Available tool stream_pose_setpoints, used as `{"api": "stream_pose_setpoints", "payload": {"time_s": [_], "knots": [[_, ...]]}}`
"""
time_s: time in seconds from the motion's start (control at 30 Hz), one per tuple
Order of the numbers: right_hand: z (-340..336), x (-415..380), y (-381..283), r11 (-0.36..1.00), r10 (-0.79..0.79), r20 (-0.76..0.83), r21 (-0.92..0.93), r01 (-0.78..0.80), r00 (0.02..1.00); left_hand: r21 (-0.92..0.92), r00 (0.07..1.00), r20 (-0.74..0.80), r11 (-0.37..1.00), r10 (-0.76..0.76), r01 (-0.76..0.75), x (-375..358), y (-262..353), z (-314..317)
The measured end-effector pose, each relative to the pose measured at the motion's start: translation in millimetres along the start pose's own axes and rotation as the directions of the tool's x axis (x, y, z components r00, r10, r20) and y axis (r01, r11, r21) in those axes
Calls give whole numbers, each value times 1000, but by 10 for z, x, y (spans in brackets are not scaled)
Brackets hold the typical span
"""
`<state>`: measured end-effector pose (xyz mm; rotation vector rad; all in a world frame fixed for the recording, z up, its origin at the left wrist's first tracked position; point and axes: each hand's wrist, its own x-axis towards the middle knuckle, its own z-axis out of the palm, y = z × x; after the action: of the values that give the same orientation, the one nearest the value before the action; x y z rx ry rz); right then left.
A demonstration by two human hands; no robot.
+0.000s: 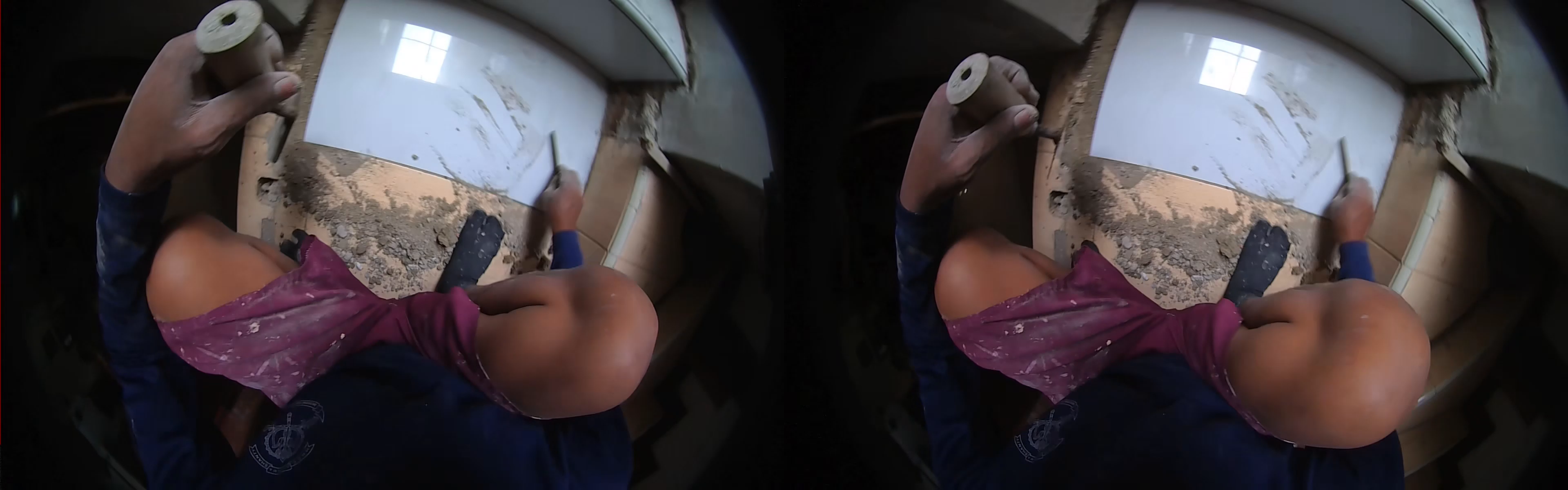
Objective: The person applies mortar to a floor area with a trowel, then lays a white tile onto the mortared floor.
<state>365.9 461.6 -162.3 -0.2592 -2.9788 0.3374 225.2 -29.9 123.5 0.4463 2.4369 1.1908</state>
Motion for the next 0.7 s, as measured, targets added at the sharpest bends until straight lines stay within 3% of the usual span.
{"api": "stream_pose_setpoints", "payload": {"time_s": [0.03,0.07,0.13,0.17,0.23,0.27,0.3,0.37,0.4,0.43,0.5,0.57,0.6,0.63,0.7], "knots": [[20,-76,-309,999,-48,95,17,46,994,42,999,-26,998,48,-46,-43,-29,-27],[42,-171,-619,976,-186,36,118,181,982,26,999,-52,1000,-3,5,-90,-46,-56],[105,-375,-1017,923,-357,184,222,316,916,-36,997,-75,999,-34,31,-137,-120,-89],[97,-458,-1161,868,-479,223,266,420,849,-26,996,-78,999,-31,29,-160,-148,-86],[95,-424,-1318,696,-709,340,482,532,618,11,997,-80,1000,-13,13,-164,-159,-93],[169,-347,-1334,640,-757,293,516,570,585,-36,994,-104,999,18,-22,-159,-144,-54],[238,-247,-1379,685,-687,190,490,539,701,-18,995,-93,999,-36,34,-187,-76,-75],[293,198,-1467,838,-501,223,368,404,836,5,987,-69,990,-143,144,-196,206,-91],[366,400,-1524,881,-412,104,298,367,905,-4,989,-139,999,-45,45,-179,-58,-95],[456,532,-1603,895,-391,-14,228,384,920,4,992,-126,1000,-27,28,-196,-127,-107],[553,396,-1789,862,-444,105,320,393,890,42,994,-109,999,-4,9,-230,-157,-157],[533,5,-2044,699,-682,191,453,553,706,13,993,-115,1000,-26,27,-284,-196,-184],[718,-215,-2065,575,-780,79,482,661,620,-21,994,-111,1000,-24,22,-306,-246,-200],[652,-250,-2144,512,-854,247,559,652,459,-58,994,-110,998,-24,18,-331,-288,-217],[635,-152,-2365,548,-836,357,574,608,416,-31,992,-124,999,-21,17,-350,-354,-225]]}}
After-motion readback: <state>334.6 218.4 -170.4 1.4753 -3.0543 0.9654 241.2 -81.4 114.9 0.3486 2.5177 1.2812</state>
